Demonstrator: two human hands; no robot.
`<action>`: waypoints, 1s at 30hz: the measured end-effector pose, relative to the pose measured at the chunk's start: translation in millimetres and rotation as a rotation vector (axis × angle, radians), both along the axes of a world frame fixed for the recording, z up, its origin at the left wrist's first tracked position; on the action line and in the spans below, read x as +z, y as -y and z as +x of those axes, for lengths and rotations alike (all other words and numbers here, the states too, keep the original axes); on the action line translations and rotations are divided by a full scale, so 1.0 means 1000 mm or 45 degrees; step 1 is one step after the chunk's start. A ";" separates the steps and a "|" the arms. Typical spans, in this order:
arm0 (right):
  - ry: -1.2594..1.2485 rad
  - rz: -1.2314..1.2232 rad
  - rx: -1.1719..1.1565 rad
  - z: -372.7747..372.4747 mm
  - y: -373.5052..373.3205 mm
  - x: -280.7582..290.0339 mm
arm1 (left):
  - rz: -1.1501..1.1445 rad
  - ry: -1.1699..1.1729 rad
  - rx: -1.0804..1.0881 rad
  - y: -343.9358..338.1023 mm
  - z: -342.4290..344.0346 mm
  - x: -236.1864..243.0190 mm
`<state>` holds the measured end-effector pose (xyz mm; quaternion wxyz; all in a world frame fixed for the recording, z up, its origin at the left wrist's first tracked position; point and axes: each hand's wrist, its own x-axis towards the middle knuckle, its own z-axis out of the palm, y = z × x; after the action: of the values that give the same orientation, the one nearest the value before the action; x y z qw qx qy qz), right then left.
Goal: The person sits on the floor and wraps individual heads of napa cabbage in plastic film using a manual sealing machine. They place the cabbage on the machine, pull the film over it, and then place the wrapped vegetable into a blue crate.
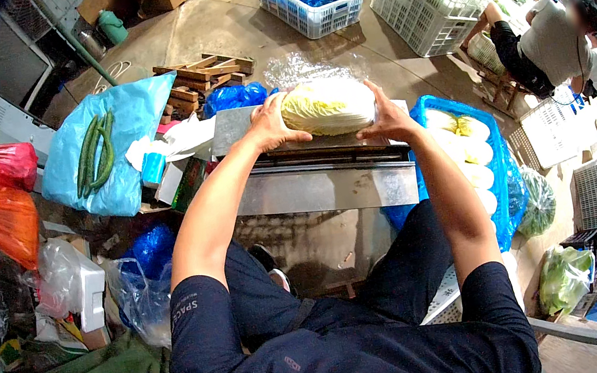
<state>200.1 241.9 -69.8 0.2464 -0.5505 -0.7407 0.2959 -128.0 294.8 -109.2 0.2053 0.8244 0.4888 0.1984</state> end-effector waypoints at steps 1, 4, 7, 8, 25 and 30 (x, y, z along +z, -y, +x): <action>0.057 -0.050 -0.117 -0.006 0.003 0.007 | -0.030 0.022 -0.013 0.002 0.002 0.008; 0.070 -0.008 -0.115 -0.014 0.010 0.025 | 0.008 0.204 0.004 0.011 0.005 0.018; 0.022 -0.081 -0.140 -0.014 0.026 0.024 | 0.045 0.335 -0.026 0.031 0.004 0.023; -0.009 -0.004 -0.121 -0.012 0.034 0.025 | 0.023 0.396 -0.051 0.037 0.005 0.027; -0.657 -0.949 -0.226 -0.015 0.201 -0.012 | -1.395 0.356 0.230 0.205 -0.021 0.037; -0.593 -1.093 -0.259 -0.011 0.186 -0.021 | -0.710 0.223 0.201 0.208 -0.006 0.052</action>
<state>189.0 56.0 -90.4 0.1841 -0.5910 -0.4199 0.6636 -133.8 86.7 -57.6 0.4492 0.6754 0.5673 0.1422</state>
